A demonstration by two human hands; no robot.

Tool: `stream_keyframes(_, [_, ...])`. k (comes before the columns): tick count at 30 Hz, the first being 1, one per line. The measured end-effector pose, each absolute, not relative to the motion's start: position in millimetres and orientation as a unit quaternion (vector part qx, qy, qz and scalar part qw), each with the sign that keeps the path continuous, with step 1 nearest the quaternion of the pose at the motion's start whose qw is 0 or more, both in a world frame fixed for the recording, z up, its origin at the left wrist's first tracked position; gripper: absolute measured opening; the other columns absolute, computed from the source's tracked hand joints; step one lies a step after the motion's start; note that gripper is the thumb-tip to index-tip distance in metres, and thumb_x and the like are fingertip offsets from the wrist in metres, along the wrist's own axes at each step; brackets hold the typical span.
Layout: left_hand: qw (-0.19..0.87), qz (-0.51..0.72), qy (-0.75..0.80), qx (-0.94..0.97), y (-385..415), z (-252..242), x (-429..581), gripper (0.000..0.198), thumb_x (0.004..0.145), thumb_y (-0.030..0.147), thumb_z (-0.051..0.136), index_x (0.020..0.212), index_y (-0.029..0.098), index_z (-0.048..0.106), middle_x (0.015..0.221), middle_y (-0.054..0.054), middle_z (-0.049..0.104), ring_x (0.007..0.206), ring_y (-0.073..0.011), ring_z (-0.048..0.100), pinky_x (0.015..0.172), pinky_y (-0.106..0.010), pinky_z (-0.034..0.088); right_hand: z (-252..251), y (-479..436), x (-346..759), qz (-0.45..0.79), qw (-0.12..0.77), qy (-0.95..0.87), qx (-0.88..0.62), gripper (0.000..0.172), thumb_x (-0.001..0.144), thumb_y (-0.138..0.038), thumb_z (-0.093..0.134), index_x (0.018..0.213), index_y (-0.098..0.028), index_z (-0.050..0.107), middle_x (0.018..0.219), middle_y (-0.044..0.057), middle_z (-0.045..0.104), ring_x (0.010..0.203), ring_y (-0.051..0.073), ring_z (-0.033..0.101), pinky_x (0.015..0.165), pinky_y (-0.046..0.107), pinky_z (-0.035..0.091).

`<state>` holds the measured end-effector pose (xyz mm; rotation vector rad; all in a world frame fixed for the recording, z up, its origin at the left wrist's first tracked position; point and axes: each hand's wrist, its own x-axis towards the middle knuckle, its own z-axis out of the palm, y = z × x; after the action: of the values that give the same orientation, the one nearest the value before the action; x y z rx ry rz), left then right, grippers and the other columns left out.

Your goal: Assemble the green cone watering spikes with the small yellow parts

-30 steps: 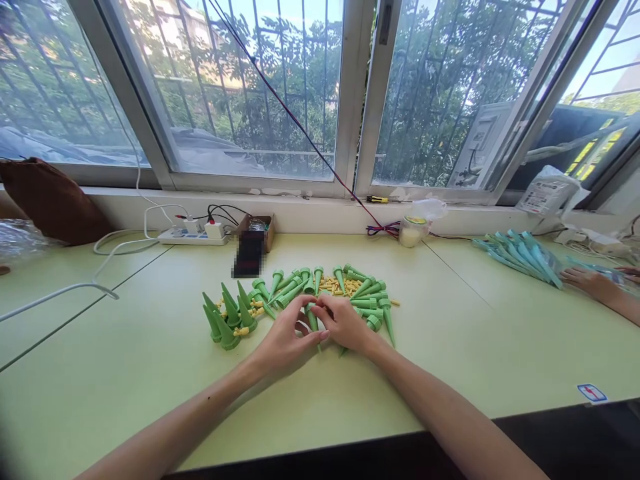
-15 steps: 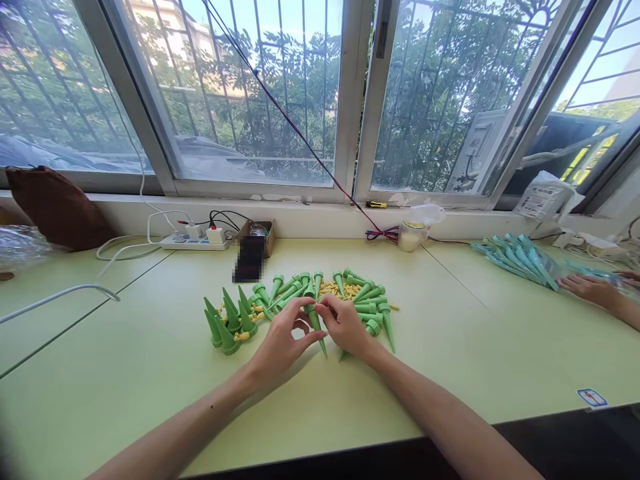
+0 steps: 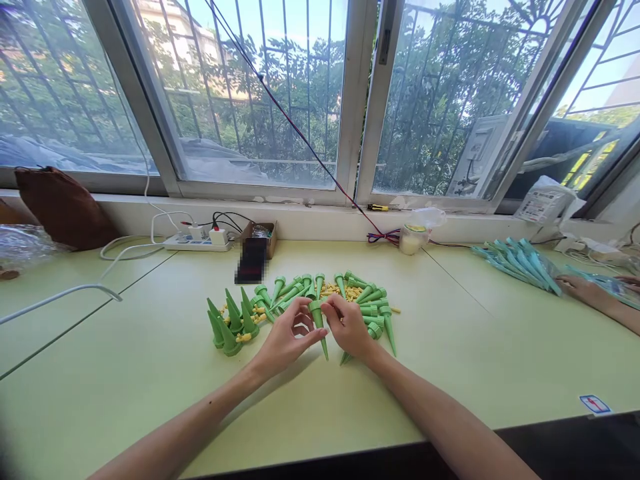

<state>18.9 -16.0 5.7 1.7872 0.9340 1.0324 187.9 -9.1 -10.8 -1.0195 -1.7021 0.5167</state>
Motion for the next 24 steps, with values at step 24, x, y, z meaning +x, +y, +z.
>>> stream_keyframes(24, [0.571, 0.4, 0.303, 0.649, -15.7, 3.4, 19.1, 0.05, 0.084, 0.05, 0.068, 0.116, 0.023, 0.04, 0.07, 0.007, 0.05, 0.059, -0.0114, 0.056, 0.05, -0.022, 0.045, -10.2, -8.7, 188.0, 0.234, 0.521, -0.702, -0.427, 0.039, 0.099, -0.05, 0.043, 0.072, -0.023, 0.044, 0.05, -0.006, 0.039, 0.045, 0.013, 0.035, 0.047, 0.026, 0.029])
